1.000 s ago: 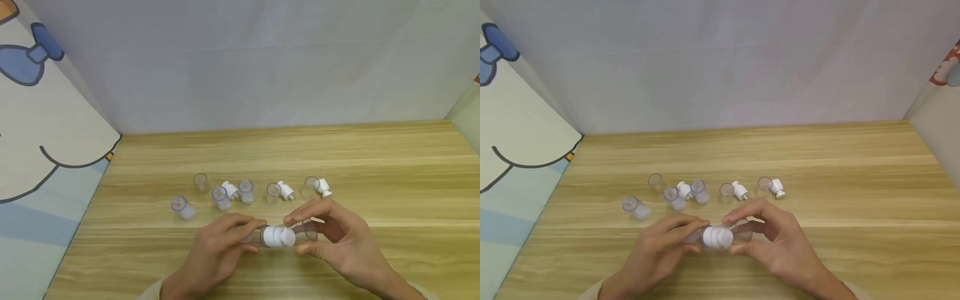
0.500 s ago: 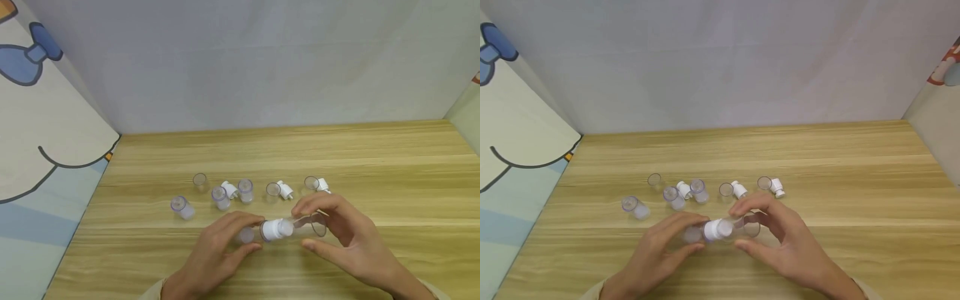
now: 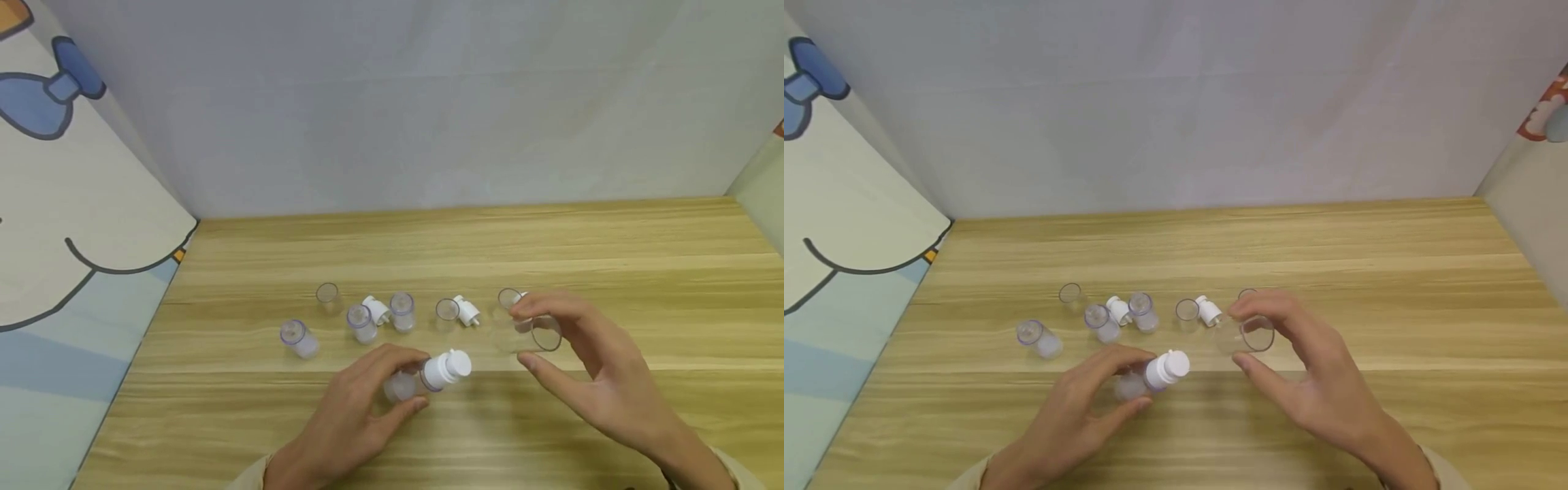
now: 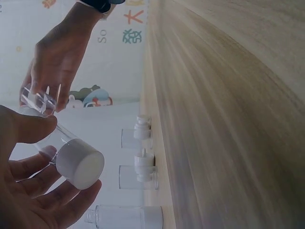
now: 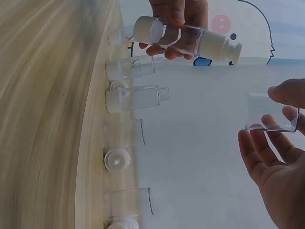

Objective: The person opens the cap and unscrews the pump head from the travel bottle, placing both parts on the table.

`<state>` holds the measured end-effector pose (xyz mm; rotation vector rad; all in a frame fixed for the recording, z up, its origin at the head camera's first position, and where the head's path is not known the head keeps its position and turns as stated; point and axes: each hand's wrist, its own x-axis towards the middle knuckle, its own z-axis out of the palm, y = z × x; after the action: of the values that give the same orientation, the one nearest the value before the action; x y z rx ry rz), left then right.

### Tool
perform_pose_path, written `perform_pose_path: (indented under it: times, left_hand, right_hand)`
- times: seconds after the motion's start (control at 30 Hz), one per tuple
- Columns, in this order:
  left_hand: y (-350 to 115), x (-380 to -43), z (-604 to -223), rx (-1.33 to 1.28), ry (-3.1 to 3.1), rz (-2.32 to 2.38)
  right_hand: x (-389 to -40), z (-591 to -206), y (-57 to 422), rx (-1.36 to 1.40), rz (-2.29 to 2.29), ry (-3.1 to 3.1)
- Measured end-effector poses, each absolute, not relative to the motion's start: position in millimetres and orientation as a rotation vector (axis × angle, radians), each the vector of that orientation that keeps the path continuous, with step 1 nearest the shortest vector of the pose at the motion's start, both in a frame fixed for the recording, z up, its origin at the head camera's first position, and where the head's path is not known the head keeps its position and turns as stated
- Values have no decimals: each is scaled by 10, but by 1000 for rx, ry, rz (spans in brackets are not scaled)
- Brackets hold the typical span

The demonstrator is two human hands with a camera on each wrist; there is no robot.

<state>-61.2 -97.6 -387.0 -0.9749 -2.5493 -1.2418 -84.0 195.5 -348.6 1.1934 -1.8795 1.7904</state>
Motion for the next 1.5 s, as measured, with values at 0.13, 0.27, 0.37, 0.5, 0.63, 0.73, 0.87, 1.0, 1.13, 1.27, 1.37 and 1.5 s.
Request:
perform_pose_path:
  times: [0.13,0.27,0.37,0.5,0.63,0.73,0.87,1.0,1.13,1.27,1.37,1.5]
  left_hand:
    - [-981,-611,-3880,-993,-2549,-1243]
    - [-983,-609,-3882,-995,-2556,-1234]
    - [-981,-607,-3880,-985,-2575,-1232]
    - [-979,-605,-3883,-971,-2607,-1244]
    - [-976,-607,-3889,-975,-2616,-1247]
    - [-974,-607,-3890,-980,-2615,-1239]
    - [-973,-610,-3894,-993,-2604,-1229]
    - [-970,-612,-3902,-1004,-2594,-1220]
    - [-970,-613,-3909,-1006,-2594,-1215]
    - [-972,-612,-3901,-1002,-2602,-1224]
    - [-973,-611,-3899,-1006,-2599,-1220]
    - [-979,-620,-3915,-1024,-2575,-1197]
  right_hand:
    - [-883,-3487,1996,1143,1709,-1913]
    - [-913,-3485,2067,1021,1512,-2028]
    - [-932,-3482,2137,897,1273,-2144]
    - [-979,-3496,2217,804,1066,-2219]
    - [-1031,-3537,2277,779,974,-2238]
    - [-1065,-3576,2316,754,919,-2255]
    - [-1095,-3633,2359,701,862,-2303]
    - [-1135,-3704,2416,671,787,-2346]
    - [-1177,-3765,2485,648,701,-2400]
    - [-1201,-3808,2531,596,643,-2482]
    - [-1211,-3837,2550,554,617,-2565]
    - [-1233,-3870,2573,508,596,-2708]
